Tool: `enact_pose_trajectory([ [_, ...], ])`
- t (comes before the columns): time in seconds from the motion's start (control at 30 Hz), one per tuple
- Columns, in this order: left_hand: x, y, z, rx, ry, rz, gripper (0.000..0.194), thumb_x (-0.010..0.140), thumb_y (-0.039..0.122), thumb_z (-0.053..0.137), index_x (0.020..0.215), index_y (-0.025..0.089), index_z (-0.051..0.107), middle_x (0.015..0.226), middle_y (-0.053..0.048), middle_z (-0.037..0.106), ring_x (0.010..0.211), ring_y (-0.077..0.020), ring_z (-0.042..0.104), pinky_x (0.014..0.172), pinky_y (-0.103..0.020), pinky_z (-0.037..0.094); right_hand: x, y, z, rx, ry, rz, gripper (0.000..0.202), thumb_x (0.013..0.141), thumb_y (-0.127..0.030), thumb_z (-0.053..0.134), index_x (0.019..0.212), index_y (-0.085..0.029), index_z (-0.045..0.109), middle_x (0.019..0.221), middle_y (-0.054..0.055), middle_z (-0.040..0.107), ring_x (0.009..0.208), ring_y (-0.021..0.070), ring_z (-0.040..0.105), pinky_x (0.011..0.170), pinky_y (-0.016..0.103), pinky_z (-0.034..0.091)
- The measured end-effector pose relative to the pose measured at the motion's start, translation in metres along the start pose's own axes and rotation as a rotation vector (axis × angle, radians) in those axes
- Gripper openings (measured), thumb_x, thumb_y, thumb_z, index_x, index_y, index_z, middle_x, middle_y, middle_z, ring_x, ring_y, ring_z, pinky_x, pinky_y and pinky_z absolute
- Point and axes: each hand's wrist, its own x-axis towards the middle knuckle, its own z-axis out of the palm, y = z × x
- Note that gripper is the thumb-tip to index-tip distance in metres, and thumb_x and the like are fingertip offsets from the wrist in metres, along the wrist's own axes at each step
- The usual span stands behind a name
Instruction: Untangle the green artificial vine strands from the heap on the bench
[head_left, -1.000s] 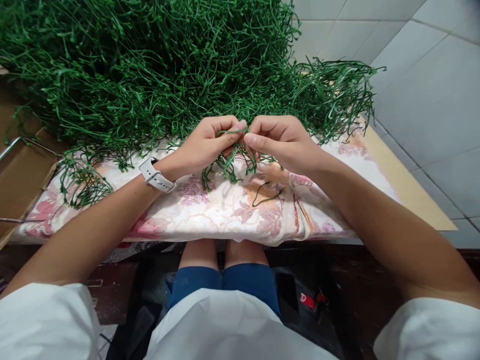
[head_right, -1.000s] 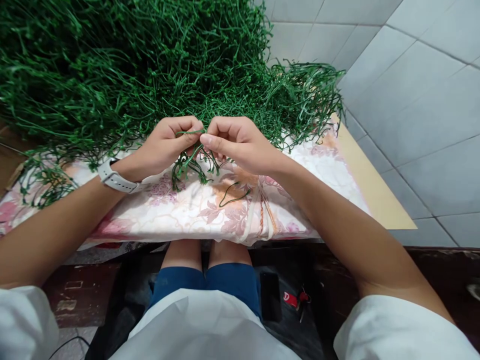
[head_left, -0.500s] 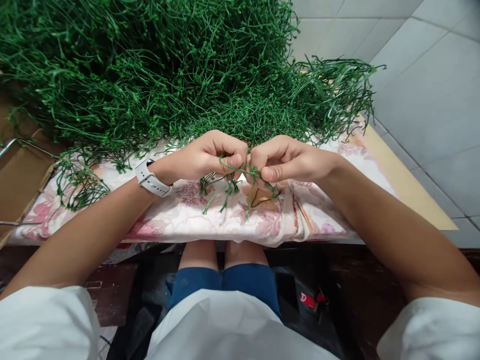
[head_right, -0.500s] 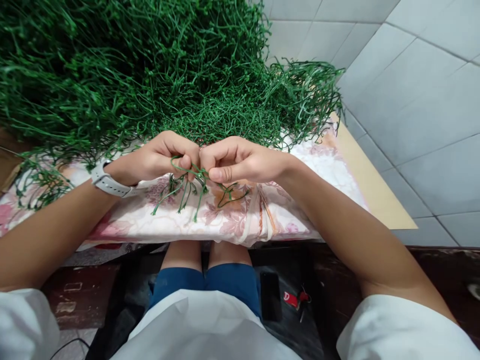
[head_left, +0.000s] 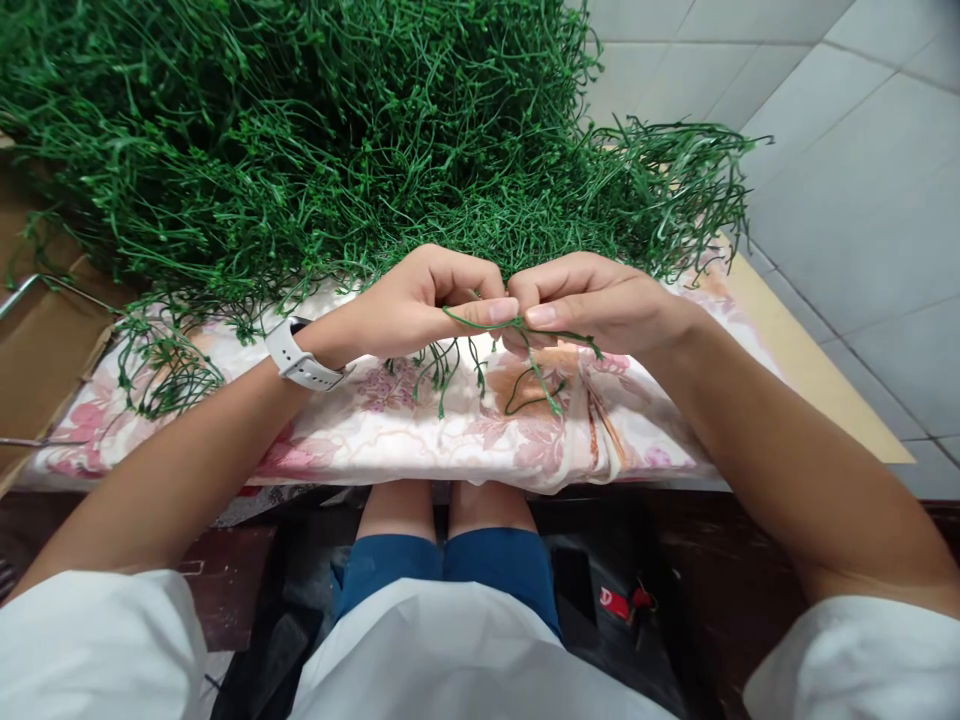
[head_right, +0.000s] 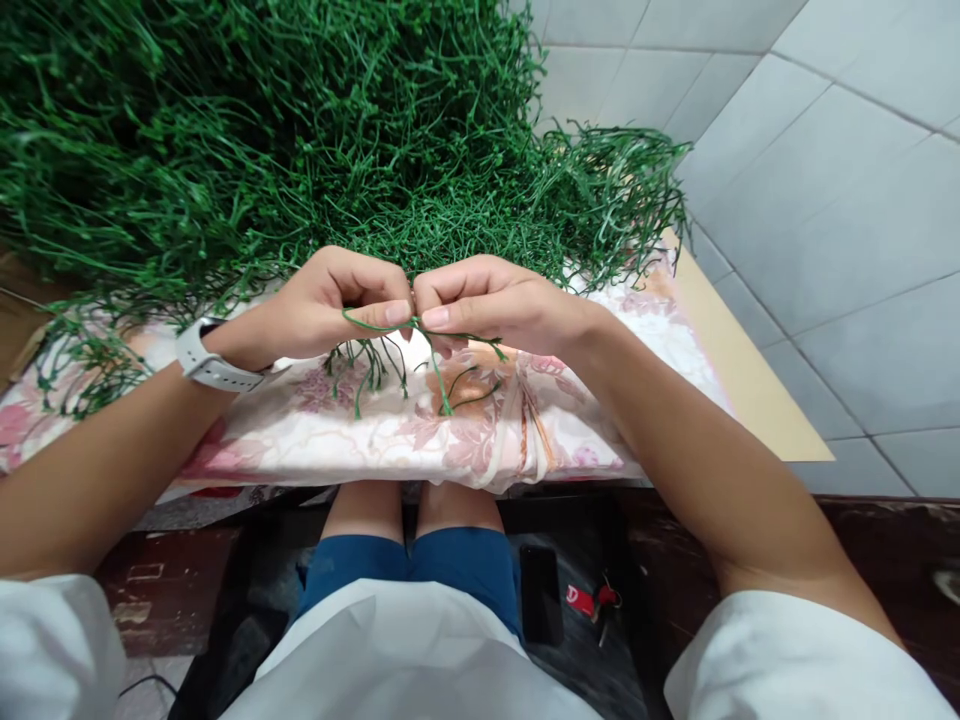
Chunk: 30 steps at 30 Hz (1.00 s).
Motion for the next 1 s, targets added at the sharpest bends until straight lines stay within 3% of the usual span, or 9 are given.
enact_pose_trajectory([
  [0.2,0.001,0.003,0.001,0.059,-0.014,-0.005,0.051,0.085,0.060,0.083,0.064,0.016,0.067,0.055,0.004,0.046,0.055,-0.0070,0.034,0.053,-0.025,0.026,-0.002,-0.003,-0.003,-0.047,-0.039,0.070,0.037,0.106,-0.033,0.069,0.079,-0.012,0.057,0.070,-0.003,0.054,0.066,0.0049,0.048,0.062,0.019,0.039],
  [0.37,0.002,0.007,-0.001,0.028,-0.070,-0.009,0.058,0.085,0.062,0.082,0.056,0.016,0.060,0.053,0.003,0.046,0.055,-0.0076,0.037,0.053,-0.026,0.028,-0.002,-0.003,0.005,-0.069,-0.041,0.044,0.039,0.108,-0.035,0.066,0.078,-0.014,0.052,0.069,-0.005,0.048,0.064,0.0044,0.046,0.061,0.018,0.038],
  [0.53,-0.001,0.002,0.004,-0.167,-0.095,-0.022,0.059,0.079,0.064,0.086,0.056,0.016,0.059,0.051,0.002,0.047,0.049,-0.0072,0.038,0.049,-0.028,0.029,-0.001,0.003,0.027,0.094,0.000,-0.031,0.041,0.108,-0.032,0.066,0.075,-0.017,0.046,0.067,-0.006,0.042,0.061,0.0051,0.038,0.058,0.019,0.036],
  [0.73,-0.004,-0.022,0.003,-0.533,0.051,0.012,0.056,0.081,0.058,0.087,0.063,0.018,0.053,0.051,0.005,0.048,0.037,-0.0031,0.035,0.039,-0.023,0.020,-0.001,-0.018,0.053,0.232,0.023,-0.208,0.044,0.106,-0.024,0.064,0.069,-0.018,0.040,0.062,-0.007,0.028,0.057,0.0065,0.031,0.057,0.023,0.031],
  [0.87,-0.001,-0.024,-0.005,-0.571,0.184,-0.087,0.050,0.074,0.049,0.095,0.070,0.017,0.058,0.059,0.007,0.051,0.038,0.0014,0.025,0.039,-0.022,0.012,-0.004,-0.040,0.030,0.082,0.266,-0.143,0.059,0.095,-0.033,0.081,0.059,-0.018,0.036,0.053,-0.006,0.028,0.053,0.0075,0.029,0.055,0.027,0.032],
  [1.0,0.004,-0.026,-0.009,-0.501,0.296,-0.188,0.046,0.076,0.042,0.094,0.071,0.018,0.055,0.057,0.009,0.038,0.040,0.0024,0.018,0.039,-0.023,0.009,-0.007,-0.025,-0.026,-0.055,0.718,-0.285,0.037,0.084,-0.023,0.081,0.059,-0.021,0.053,0.050,-0.005,0.036,0.049,0.0092,0.030,0.049,0.031,0.031],
])
